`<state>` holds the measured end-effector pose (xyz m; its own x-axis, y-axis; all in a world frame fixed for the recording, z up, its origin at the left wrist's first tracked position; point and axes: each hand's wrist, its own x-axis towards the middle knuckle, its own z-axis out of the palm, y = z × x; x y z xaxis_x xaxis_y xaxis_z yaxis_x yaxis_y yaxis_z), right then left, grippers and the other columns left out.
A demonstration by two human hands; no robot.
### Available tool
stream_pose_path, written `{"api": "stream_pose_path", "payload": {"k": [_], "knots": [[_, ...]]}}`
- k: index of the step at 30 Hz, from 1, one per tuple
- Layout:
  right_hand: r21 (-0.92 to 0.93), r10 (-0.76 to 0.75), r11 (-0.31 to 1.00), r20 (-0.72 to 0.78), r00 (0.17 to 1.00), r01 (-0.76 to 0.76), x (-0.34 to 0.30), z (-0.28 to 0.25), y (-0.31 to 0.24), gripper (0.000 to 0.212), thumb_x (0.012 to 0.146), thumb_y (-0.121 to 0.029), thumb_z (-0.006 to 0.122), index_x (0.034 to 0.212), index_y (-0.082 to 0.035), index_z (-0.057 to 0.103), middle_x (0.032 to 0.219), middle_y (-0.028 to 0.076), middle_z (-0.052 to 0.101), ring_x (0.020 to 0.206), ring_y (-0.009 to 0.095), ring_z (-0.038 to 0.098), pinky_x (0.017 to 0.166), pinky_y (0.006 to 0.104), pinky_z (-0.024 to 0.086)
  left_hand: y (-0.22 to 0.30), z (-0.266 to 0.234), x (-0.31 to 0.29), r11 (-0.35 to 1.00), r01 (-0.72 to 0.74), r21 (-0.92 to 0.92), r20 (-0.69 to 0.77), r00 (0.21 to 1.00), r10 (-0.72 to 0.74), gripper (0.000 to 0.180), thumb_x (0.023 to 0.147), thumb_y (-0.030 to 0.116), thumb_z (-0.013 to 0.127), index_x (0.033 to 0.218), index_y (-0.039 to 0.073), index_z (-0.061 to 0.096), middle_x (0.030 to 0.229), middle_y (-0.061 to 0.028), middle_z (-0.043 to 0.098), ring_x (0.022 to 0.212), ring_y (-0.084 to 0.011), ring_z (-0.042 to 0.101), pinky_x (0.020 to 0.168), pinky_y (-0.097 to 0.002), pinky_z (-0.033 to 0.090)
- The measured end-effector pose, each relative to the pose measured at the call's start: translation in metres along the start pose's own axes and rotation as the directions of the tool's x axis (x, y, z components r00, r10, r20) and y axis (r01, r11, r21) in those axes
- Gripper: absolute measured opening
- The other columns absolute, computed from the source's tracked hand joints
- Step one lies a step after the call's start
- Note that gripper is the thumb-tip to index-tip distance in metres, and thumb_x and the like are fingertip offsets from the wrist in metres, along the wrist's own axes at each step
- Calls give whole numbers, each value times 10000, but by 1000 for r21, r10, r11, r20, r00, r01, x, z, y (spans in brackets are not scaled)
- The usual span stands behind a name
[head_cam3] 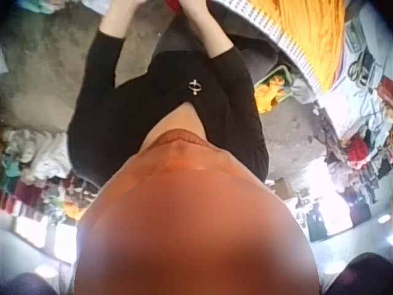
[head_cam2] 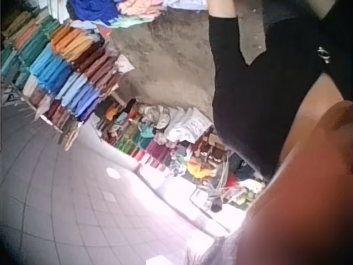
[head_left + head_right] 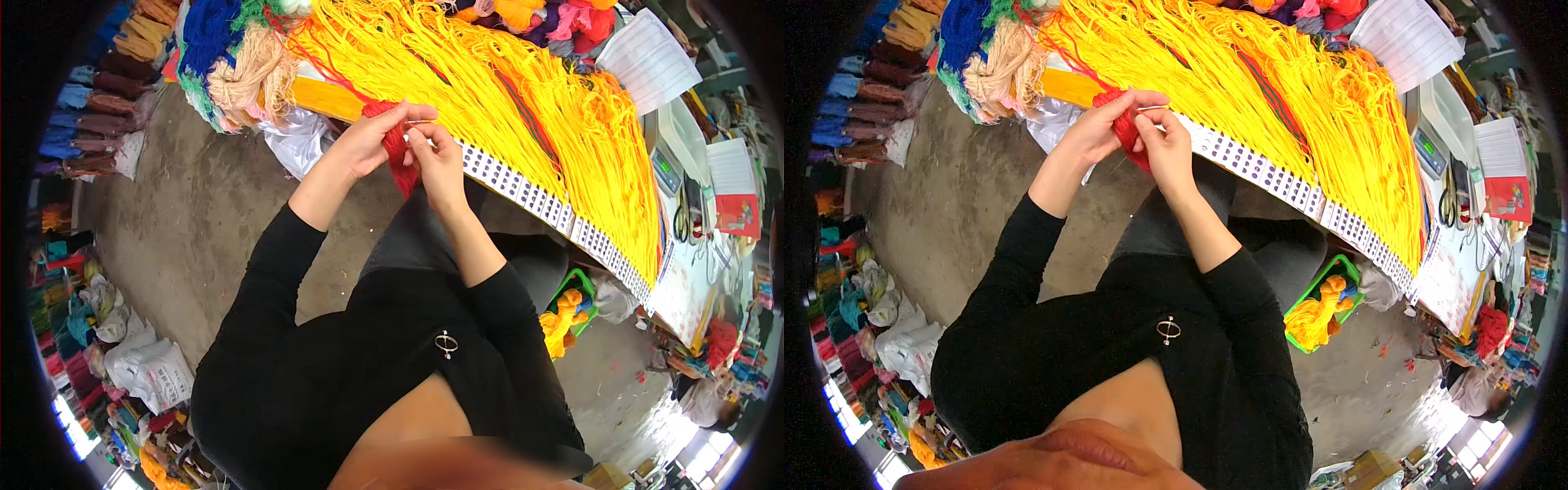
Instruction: Preparing yarn samples by cutting yarn into lengths and attaching them to a color reference card.
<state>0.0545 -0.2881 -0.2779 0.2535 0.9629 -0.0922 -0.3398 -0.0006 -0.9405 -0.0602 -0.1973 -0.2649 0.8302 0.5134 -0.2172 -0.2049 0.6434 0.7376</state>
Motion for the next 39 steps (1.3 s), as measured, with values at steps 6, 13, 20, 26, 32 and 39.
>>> {"api": "stream_pose_path", "payload": {"k": [6,13,20,26,32,39], "knots": [[-83,-17,996,15,1000,18,-14,-12,-18,155,866,-164,589,815,-17,582,708,11,572,632,72,500,572,196,371,0,-5,4,992,-98,78,-163,981,109,417,955,379,374,992,15,574,789,-43,535,674,-127,483,639,-268,415],[241,-439,797,-398,805,554,-90,-161,-100,203,902,-165,520,981,15,572,973,100,611,910,173,569,822,306,449,51,-129,-55,860,-220,-461,-328,943,65,325,917,341,458,786,57,544,470,75,280,365,-55,236,391,-215,196],[-454,-638,770,-536,553,449,-81,-142,-107,133,848,-103,516,724,-56,528,682,-11,473,606,77,446,574,195,385,59,-74,-54,942,-290,-166,-273,932,239,396,922,272,481,1252,55,470,987,-54,585,540,-23,445,426,-143,321],[-418,-120,903,-19,993,101,30,-45,3,105,838,-76,548,910,0,553,648,75,613,546,129,579,537,256,449,8,-41,-1,948,270,169,-316,926,-208,406,899,366,507,1166,60,519,1159,-64,564,754,-131,631,436,-182,401],[-643,-57,765,-142,988,-48,59,-43,46,185,813,-199,578,803,-30,650,642,54,627,574,155,594,548,290,455,2,-37,18,909,322,264,-362,907,-217,233,855,232,569,991,53,629,808,-20,616,524,-48,531,395,-171,360],[-636,32,752,-230,973,-175,77,-46,57,244,756,-301,597,783,-71,672,668,68,651,632,218,628,611,334,477,-10,-52,50,805,158,572,-234,972,-24,139,811,137,575,726,35,616,598,-8,580,398,-64,473,362,-200,322]]}}
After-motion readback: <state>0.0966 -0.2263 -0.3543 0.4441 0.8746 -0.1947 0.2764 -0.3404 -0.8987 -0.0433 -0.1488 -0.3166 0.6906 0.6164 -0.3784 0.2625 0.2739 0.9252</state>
